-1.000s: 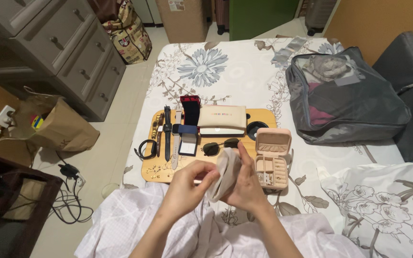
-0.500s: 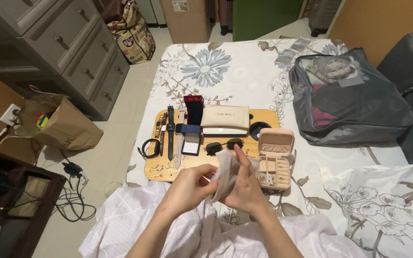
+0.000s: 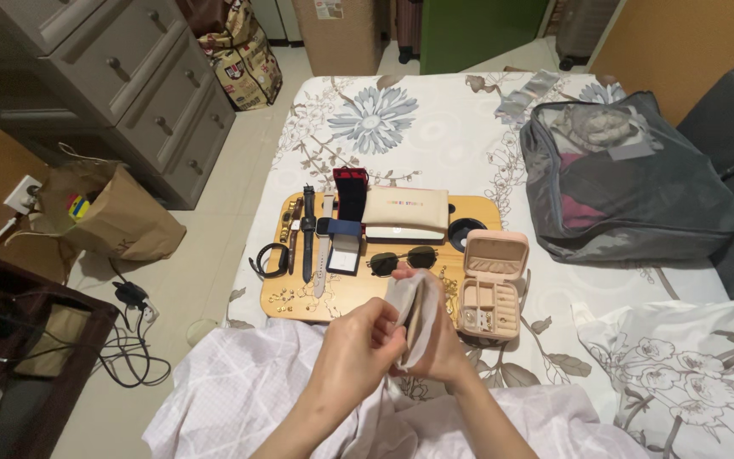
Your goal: The person sits on a bed and wipes sunglasses with a blue cloth, then slides them into a fabric pouch and a hard case. They also wipe a second pair of sunglasses with a white cloth, place it into a pouch, and arrange watches and a jewelry box on the lap desk.
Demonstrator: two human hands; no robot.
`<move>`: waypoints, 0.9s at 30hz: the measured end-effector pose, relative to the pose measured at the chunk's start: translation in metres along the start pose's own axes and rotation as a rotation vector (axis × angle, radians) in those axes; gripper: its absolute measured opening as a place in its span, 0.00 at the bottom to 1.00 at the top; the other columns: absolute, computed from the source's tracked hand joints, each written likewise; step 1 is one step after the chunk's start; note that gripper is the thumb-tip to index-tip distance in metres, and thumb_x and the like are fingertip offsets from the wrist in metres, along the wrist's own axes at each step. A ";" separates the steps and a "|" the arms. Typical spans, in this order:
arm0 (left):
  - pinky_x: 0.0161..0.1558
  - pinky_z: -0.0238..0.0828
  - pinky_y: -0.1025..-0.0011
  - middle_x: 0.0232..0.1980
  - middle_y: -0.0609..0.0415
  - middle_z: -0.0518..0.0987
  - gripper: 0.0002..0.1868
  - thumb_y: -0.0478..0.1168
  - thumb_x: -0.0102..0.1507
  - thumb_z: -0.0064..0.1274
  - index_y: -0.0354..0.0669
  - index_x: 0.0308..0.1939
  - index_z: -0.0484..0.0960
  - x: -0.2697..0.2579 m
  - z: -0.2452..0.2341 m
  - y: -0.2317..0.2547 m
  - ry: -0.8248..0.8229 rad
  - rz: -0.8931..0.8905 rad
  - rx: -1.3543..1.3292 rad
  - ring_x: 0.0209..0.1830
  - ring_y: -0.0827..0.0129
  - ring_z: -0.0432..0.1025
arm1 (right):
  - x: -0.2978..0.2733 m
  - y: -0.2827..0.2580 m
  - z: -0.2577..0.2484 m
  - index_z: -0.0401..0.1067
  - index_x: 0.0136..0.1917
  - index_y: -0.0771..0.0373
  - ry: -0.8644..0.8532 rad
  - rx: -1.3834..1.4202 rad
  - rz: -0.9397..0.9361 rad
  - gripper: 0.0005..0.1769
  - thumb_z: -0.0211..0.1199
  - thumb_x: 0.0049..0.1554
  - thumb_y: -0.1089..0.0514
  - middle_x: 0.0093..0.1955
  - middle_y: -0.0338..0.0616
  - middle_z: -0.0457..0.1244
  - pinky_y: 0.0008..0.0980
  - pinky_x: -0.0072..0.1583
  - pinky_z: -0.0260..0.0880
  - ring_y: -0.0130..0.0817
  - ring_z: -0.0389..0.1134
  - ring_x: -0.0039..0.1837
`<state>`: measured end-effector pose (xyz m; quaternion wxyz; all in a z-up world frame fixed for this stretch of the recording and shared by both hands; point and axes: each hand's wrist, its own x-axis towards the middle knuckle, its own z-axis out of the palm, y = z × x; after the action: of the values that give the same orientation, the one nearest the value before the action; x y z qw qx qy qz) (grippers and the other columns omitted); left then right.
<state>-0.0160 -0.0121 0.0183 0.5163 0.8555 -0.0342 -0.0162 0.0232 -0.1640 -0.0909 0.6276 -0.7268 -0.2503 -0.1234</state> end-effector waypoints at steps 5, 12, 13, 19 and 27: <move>0.29 0.77 0.71 0.27 0.52 0.81 0.12 0.33 0.58 0.58 0.36 0.44 0.76 -0.004 -0.004 0.004 0.086 0.034 0.018 0.25 0.70 0.79 | -0.009 0.009 0.003 0.50 0.78 0.63 0.008 0.241 -0.007 0.66 0.84 0.34 0.56 0.78 0.53 0.54 0.47 0.81 0.50 0.47 0.48 0.85; 0.34 0.77 0.72 0.40 0.53 0.79 0.17 0.32 0.56 0.62 0.38 0.47 0.74 -0.024 -0.023 0.022 0.059 0.185 -0.023 0.34 0.69 0.78 | -0.014 0.013 0.007 0.50 0.75 0.60 0.055 0.369 0.041 0.60 0.84 0.39 0.57 0.79 0.53 0.49 0.54 0.79 0.52 0.48 0.42 0.85; 0.35 0.77 0.73 0.44 0.52 0.79 0.16 0.32 0.56 0.62 0.38 0.46 0.76 -0.027 -0.027 0.023 0.083 0.245 -0.026 0.36 0.68 0.78 | -0.014 0.014 0.006 0.51 0.75 0.59 0.081 0.261 -0.075 0.57 0.83 0.41 0.57 0.78 0.53 0.51 0.54 0.81 0.49 0.48 0.45 0.85; 0.48 0.78 0.68 0.55 0.44 0.75 0.10 0.28 0.55 0.59 0.40 0.39 0.84 -0.033 -0.027 0.024 0.107 0.503 0.068 0.52 0.55 0.74 | -0.014 0.015 0.010 0.51 0.74 0.55 0.078 0.197 -0.182 0.52 0.82 0.47 0.56 0.79 0.57 0.53 0.56 0.83 0.45 0.55 0.43 0.86; 0.55 0.75 0.63 0.72 0.35 0.69 0.10 0.28 0.56 0.57 0.32 0.42 0.80 -0.007 0.018 -0.058 0.049 0.496 0.052 0.67 0.47 0.70 | -0.002 -0.026 -0.011 0.52 0.72 0.54 0.068 -0.596 -0.500 0.50 0.79 0.45 0.50 0.73 0.44 0.58 0.51 0.81 0.38 0.47 0.47 0.82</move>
<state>-0.0213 -0.0009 -0.0415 0.4828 0.8342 -0.2310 0.1326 0.0089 -0.1726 -0.0677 0.3476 -0.7894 -0.3518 -0.3638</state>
